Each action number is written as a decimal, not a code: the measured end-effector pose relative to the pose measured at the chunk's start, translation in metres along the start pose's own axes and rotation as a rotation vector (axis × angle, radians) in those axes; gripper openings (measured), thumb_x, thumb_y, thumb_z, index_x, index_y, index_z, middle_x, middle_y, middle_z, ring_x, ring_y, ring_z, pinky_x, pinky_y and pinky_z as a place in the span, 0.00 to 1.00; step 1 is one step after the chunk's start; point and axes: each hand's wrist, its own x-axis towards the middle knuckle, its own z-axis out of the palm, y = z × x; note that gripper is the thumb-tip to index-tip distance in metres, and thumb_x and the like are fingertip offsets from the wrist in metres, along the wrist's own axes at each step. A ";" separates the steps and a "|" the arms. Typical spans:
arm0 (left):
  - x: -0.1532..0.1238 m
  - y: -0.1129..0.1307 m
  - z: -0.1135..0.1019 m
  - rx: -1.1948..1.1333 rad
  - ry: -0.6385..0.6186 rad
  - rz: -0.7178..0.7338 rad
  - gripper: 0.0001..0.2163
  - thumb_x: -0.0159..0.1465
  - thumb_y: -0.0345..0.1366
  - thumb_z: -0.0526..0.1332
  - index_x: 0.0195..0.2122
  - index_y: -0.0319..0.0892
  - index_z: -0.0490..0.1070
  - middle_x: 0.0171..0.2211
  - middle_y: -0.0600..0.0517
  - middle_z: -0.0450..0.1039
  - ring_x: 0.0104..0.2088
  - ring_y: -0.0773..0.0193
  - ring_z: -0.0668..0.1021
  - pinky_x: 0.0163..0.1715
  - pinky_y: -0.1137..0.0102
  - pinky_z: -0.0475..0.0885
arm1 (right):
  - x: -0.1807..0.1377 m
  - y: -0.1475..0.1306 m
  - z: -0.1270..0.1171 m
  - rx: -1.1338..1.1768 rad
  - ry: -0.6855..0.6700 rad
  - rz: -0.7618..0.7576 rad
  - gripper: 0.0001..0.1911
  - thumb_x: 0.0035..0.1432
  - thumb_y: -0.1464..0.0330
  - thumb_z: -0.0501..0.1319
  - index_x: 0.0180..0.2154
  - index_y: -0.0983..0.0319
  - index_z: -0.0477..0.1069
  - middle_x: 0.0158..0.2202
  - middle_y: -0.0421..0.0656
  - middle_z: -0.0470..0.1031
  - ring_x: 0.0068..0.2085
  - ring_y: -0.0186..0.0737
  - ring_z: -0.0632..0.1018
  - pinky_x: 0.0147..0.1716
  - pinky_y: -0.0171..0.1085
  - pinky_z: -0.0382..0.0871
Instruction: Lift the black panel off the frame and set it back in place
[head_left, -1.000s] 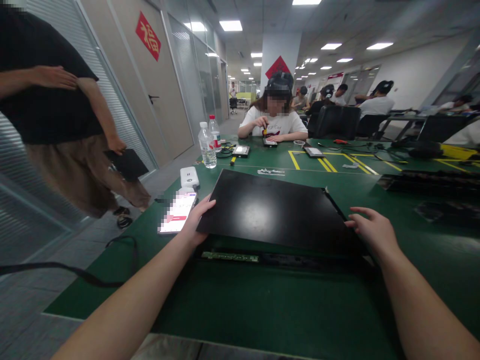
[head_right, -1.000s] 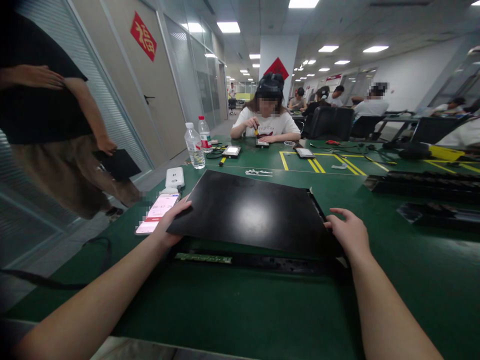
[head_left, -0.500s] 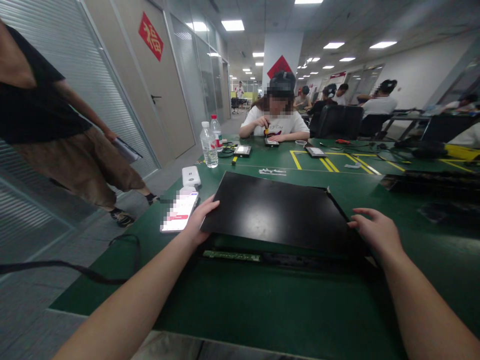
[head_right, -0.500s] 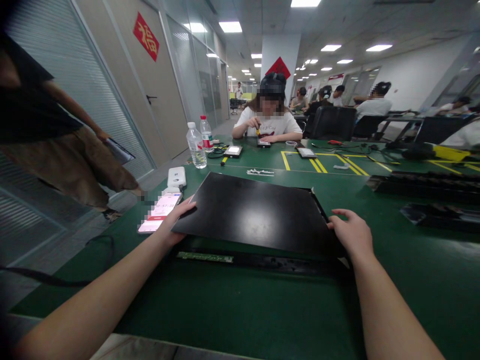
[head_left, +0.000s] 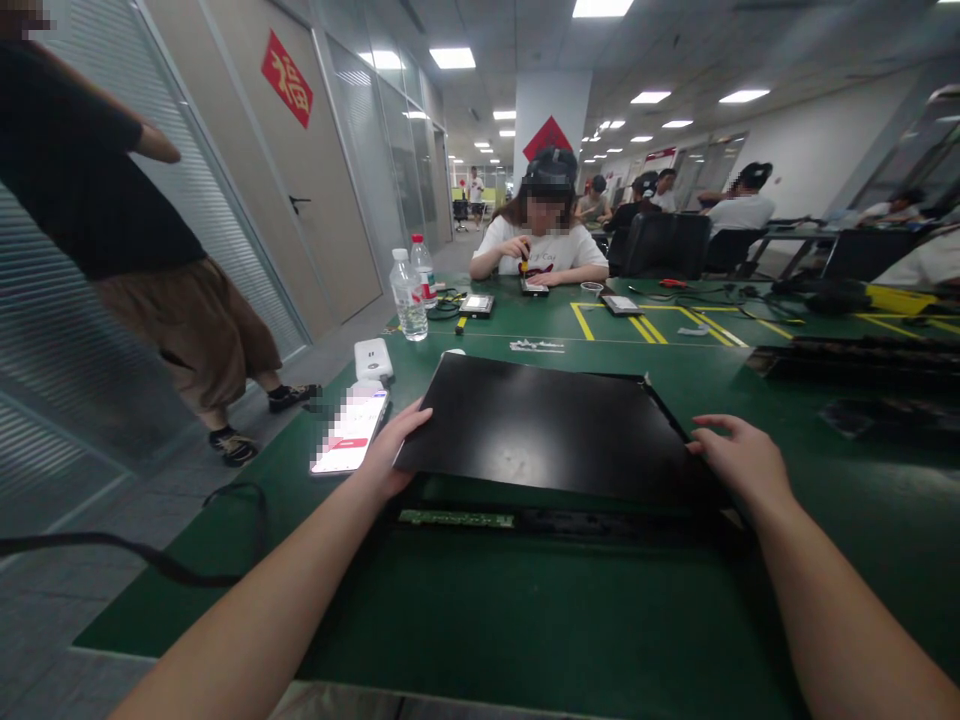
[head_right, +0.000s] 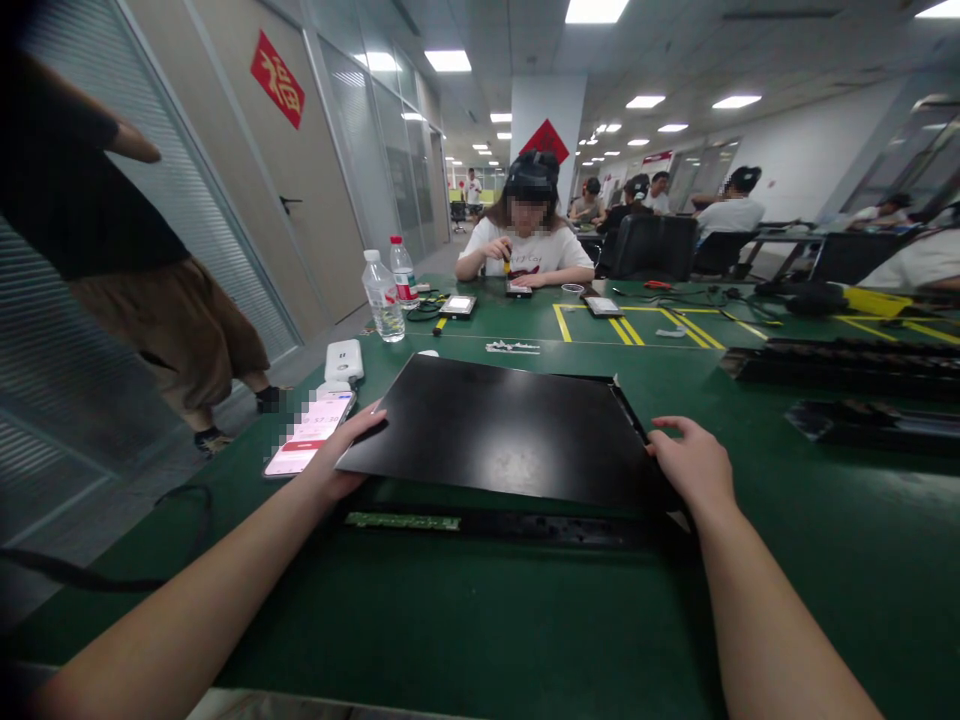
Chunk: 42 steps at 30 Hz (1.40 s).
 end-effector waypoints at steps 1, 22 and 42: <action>0.000 0.000 0.000 0.000 0.005 0.003 0.29 0.61 0.29 0.71 0.65 0.37 0.77 0.42 0.44 0.88 0.37 0.53 0.88 0.31 0.70 0.79 | 0.000 0.000 0.000 -0.006 0.001 -0.006 0.20 0.50 0.60 0.63 0.45 0.56 0.82 0.30 0.45 0.85 0.38 0.54 0.83 0.33 0.45 0.66; 0.002 -0.002 0.001 0.061 0.100 0.067 0.22 0.57 0.30 0.76 0.52 0.39 0.79 0.37 0.48 0.86 0.37 0.55 0.87 0.38 0.67 0.80 | 0.002 0.004 0.001 -0.158 -0.029 -0.084 0.17 0.52 0.60 0.63 0.43 0.55 0.83 0.35 0.47 0.86 0.36 0.54 0.82 0.33 0.46 0.68; 0.002 -0.003 -0.001 0.098 0.067 0.075 0.27 0.55 0.34 0.78 0.57 0.41 0.78 0.42 0.46 0.87 0.38 0.54 0.87 0.36 0.68 0.80 | -0.005 -0.002 -0.003 -0.253 -0.042 -0.142 0.16 0.55 0.59 0.61 0.40 0.54 0.85 0.34 0.48 0.85 0.33 0.53 0.81 0.30 0.45 0.68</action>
